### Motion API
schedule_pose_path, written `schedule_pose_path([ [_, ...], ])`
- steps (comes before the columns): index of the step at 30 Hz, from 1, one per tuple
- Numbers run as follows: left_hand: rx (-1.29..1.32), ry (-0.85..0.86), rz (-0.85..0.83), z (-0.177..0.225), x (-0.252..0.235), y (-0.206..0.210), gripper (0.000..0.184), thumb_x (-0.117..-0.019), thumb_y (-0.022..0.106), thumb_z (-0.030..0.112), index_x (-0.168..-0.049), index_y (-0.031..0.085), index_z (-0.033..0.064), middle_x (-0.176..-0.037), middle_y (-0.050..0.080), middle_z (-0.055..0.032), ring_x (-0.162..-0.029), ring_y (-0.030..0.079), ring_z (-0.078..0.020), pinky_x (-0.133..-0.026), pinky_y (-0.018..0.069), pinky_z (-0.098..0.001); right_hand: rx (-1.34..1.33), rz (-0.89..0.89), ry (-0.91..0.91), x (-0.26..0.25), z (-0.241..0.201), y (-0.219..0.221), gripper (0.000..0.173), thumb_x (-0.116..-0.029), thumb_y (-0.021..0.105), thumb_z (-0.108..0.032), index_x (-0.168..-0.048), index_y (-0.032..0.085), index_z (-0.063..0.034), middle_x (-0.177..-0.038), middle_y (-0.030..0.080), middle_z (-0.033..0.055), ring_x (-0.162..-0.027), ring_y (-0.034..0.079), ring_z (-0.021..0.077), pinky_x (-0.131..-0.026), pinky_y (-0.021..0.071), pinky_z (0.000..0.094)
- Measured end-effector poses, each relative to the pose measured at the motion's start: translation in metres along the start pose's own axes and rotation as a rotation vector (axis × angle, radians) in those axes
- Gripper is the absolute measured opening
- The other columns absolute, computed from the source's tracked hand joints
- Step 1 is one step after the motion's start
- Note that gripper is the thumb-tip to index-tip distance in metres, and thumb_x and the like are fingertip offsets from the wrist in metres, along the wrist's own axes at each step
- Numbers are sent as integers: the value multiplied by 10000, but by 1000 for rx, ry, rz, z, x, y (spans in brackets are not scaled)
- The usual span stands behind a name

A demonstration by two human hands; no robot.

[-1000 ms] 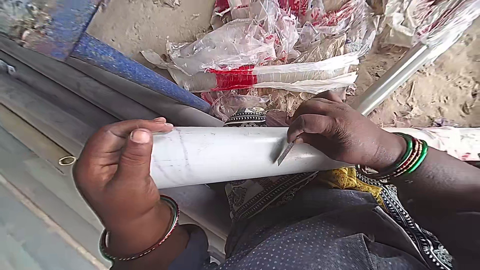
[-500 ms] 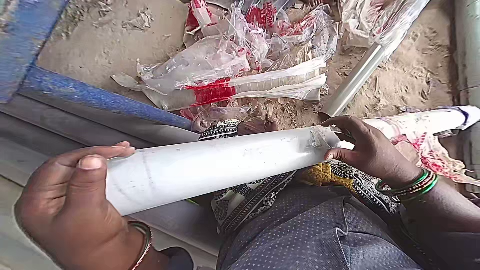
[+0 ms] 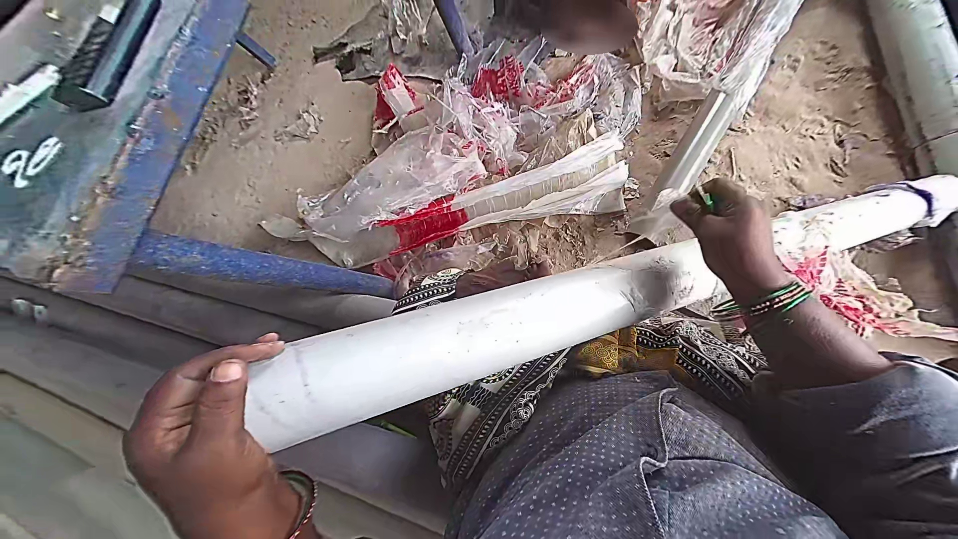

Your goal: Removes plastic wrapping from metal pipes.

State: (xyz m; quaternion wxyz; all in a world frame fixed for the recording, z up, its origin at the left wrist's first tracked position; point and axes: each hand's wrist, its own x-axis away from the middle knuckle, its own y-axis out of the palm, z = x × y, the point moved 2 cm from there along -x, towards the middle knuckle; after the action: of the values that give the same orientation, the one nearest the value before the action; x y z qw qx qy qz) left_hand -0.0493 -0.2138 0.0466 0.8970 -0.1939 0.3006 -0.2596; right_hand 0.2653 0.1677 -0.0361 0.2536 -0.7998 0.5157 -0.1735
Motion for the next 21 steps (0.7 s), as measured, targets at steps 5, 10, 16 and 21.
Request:
schedule_pose_path([
  [5,-3,48,12,-7,2,-3,307,-1051,399,168,-993,673,42,-1013,731,50,-1077,690,-118,-1051,520,-343,-53,249,187,-29,53,-77,331,-1024,598,-335,-1168,616,-39,-920,579,11,-734,494,15,-726,444,263],
  [10,-16,43,9,-5,-5,-3,307,-1043,381,142,-975,653,18,-983,730,34,-1051,701,-124,-1033,534,-343,-149,167,163,-15,53,-78,223,-1013,621,-286,-1128,622,-95,-825,516,-63,-631,425,-32,-620,392,185],
  [16,19,38,24,-1,-4,2,298,-1037,359,112,-998,648,48,-988,727,80,-1038,695,-83,-1029,532,-318,-291,15,131,-8,41,-59,254,-1070,516,-347,-943,614,-149,-664,473,-125,-519,391,-46,-522,352,143],
  [21,10,6,46,10,-5,9,282,-1025,341,74,-989,619,40,-953,712,107,-990,698,-43,-991,550,-275,-248,-26,184,-7,44,-66,470,-1088,388,-478,-1003,659,-103,-719,517,-84,-558,416,-18,-565,380,182],
])
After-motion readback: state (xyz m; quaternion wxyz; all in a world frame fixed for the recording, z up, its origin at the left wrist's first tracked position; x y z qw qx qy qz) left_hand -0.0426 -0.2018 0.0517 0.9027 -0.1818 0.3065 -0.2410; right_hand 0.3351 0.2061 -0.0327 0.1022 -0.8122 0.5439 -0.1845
